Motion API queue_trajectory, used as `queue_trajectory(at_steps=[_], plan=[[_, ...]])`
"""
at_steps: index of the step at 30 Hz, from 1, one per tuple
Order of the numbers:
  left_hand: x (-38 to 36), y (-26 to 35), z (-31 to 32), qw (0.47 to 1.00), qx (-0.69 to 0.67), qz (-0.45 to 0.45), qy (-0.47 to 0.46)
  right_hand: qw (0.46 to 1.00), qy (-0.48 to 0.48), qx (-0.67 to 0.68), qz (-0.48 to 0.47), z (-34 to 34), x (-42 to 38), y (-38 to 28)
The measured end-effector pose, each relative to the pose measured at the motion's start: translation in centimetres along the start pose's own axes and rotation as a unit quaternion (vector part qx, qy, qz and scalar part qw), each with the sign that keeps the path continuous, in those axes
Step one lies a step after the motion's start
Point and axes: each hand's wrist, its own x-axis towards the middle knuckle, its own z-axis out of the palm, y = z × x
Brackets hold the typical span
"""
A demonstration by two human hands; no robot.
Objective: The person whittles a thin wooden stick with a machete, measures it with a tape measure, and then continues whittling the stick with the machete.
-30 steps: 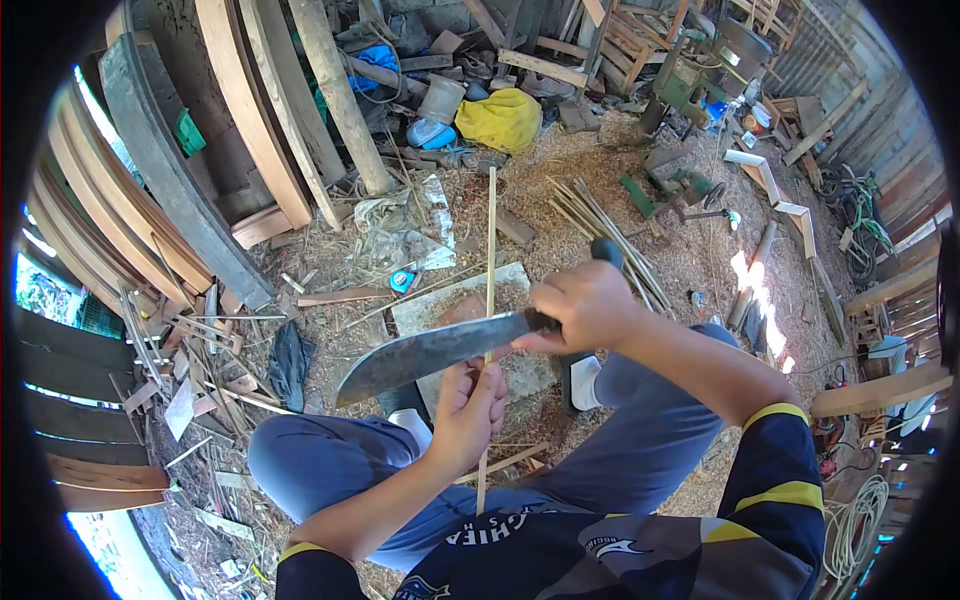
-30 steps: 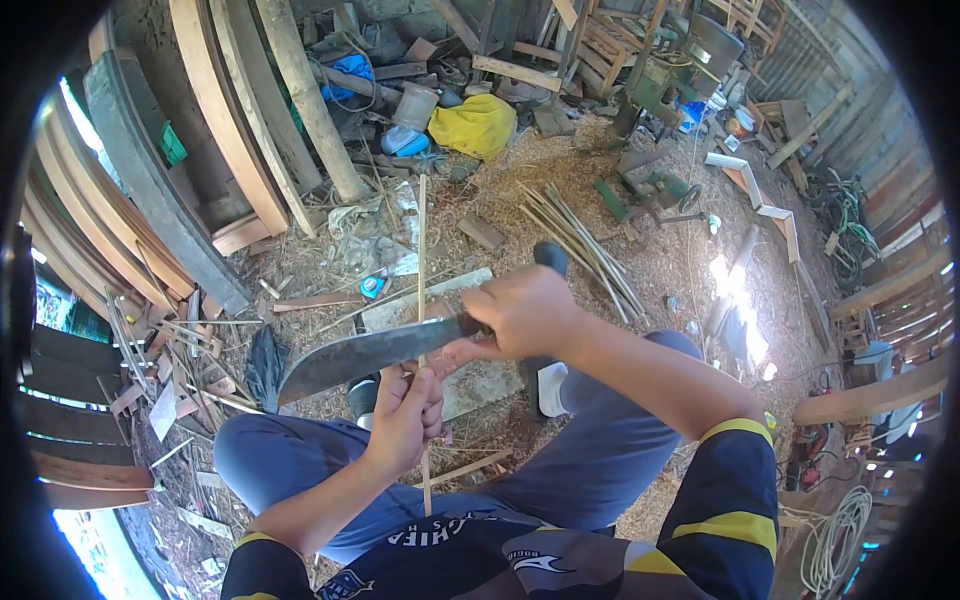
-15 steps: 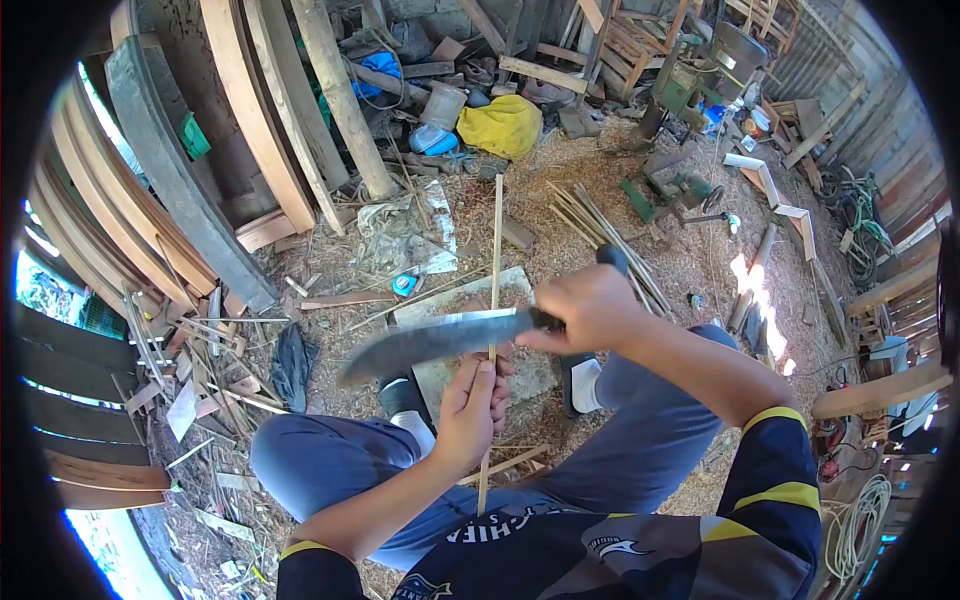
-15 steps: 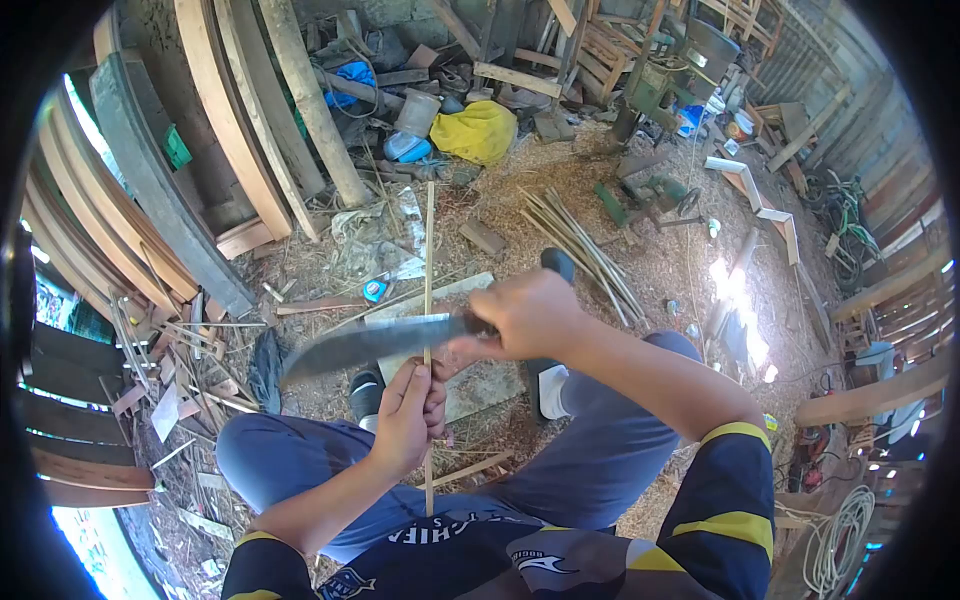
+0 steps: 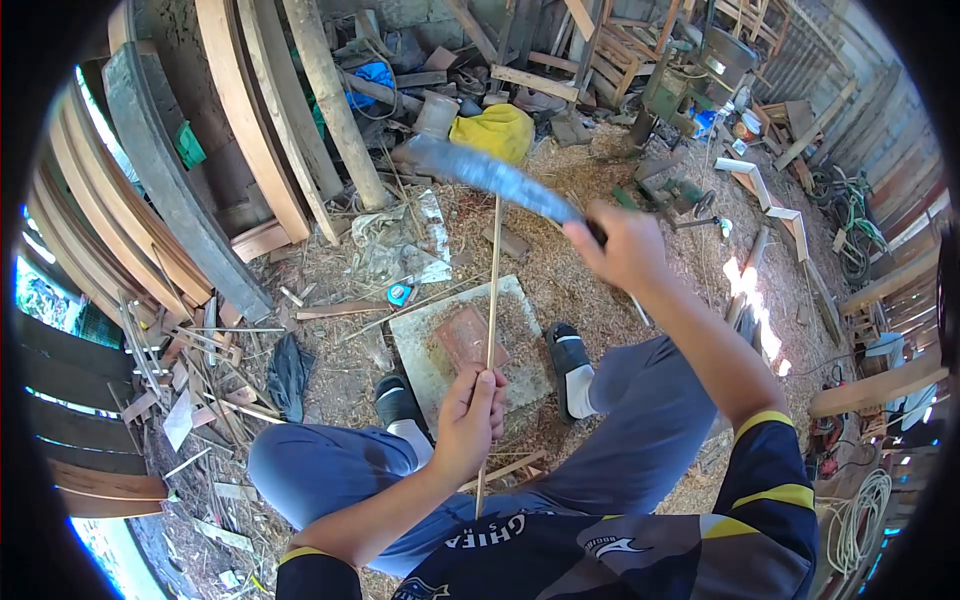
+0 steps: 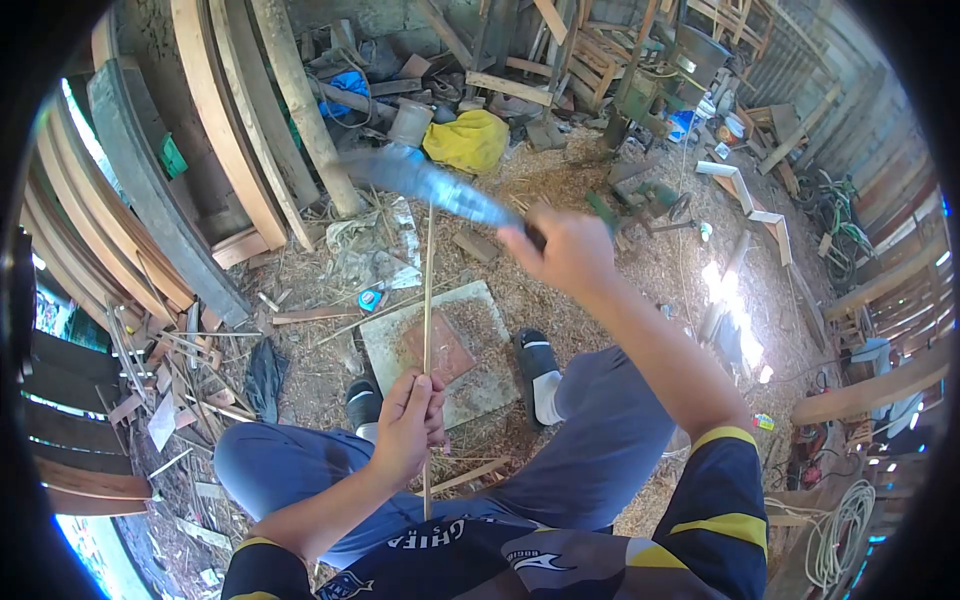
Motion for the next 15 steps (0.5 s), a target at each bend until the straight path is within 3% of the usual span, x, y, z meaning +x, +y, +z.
queue_trajectory(at_steps=[4, 7, 10, 11, 15], plan=[[0.1, 0.7, 0.2, 1.0, -0.015, 0.002, 0.009, 0.978, -0.111, 0.106, -0.138, -0.1, -2.9, -4.5], [0.1, 0.5, 0.0, 0.998, -0.026, -0.05, 0.007, 0.959, -0.141, 0.048, -0.24, 0.6, -4.4, -5.5], [-0.2, 0.2, 0.1, 1.0, -0.012, -0.007, -0.003, 0.964, -0.106, 0.039, -0.241, 1.3, -2.8, -3.4], [-0.1, 0.3, 0.2, 1.0, -0.011, -0.009, 0.001, 0.977, -0.075, 0.045, -0.197, 2.0, -2.3, -2.0], [0.8, 0.9, 0.3, 1.0, -0.021, -0.02, 0.006, 0.976, -0.062, -0.022, -0.207, 2.0, -1.4, -1.5]])
